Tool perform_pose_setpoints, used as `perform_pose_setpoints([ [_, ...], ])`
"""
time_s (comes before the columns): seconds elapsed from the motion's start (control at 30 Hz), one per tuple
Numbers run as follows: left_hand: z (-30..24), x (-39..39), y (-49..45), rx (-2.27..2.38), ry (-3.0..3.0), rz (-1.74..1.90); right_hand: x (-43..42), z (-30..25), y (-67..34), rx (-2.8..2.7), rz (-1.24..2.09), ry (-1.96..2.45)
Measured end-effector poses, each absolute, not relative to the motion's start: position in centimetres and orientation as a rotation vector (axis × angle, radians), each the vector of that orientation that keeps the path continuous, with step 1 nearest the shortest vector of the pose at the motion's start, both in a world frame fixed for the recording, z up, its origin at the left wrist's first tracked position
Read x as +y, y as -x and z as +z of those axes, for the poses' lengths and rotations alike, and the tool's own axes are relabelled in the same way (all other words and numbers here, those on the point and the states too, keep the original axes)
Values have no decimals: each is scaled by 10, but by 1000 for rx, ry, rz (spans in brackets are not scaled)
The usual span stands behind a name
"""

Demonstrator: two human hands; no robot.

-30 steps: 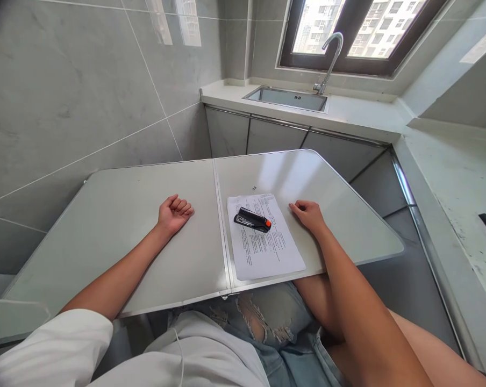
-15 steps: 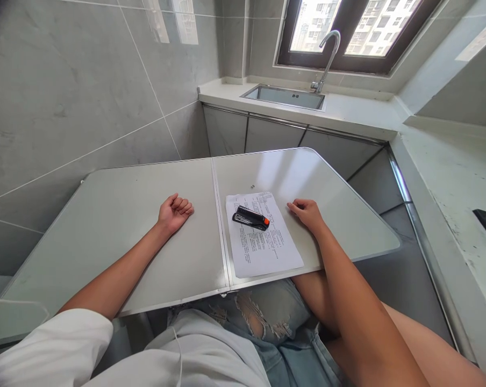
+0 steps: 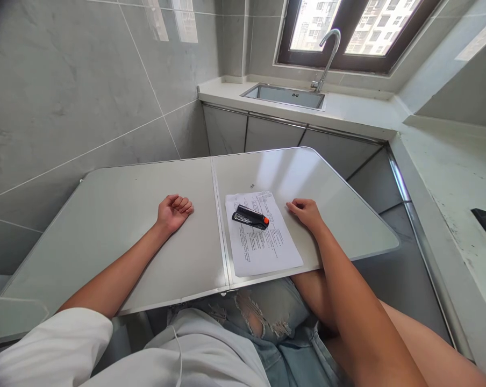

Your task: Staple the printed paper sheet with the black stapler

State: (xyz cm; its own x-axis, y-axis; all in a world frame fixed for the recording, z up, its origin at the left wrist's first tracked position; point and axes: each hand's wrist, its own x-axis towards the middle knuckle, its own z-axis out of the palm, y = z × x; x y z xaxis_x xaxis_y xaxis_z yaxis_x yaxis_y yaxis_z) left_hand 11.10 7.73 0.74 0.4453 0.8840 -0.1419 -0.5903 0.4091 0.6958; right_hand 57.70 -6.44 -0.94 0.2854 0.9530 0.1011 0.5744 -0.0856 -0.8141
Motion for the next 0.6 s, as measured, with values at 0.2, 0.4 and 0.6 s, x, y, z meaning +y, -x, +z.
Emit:
perform_pose_setpoints([
  [0.2, 9, 75, -110, 500, -613, 988, -64, -11, -578, -1409, 594, 1773],
  [0.4, 11, 74, -110, 552, -563, 1011, -63, -11, -579, -1430, 571, 1771],
  [0.6, 12, 74, -111, 569, -571, 1006, -63, -10, -578, -1419, 575, 1782],
])
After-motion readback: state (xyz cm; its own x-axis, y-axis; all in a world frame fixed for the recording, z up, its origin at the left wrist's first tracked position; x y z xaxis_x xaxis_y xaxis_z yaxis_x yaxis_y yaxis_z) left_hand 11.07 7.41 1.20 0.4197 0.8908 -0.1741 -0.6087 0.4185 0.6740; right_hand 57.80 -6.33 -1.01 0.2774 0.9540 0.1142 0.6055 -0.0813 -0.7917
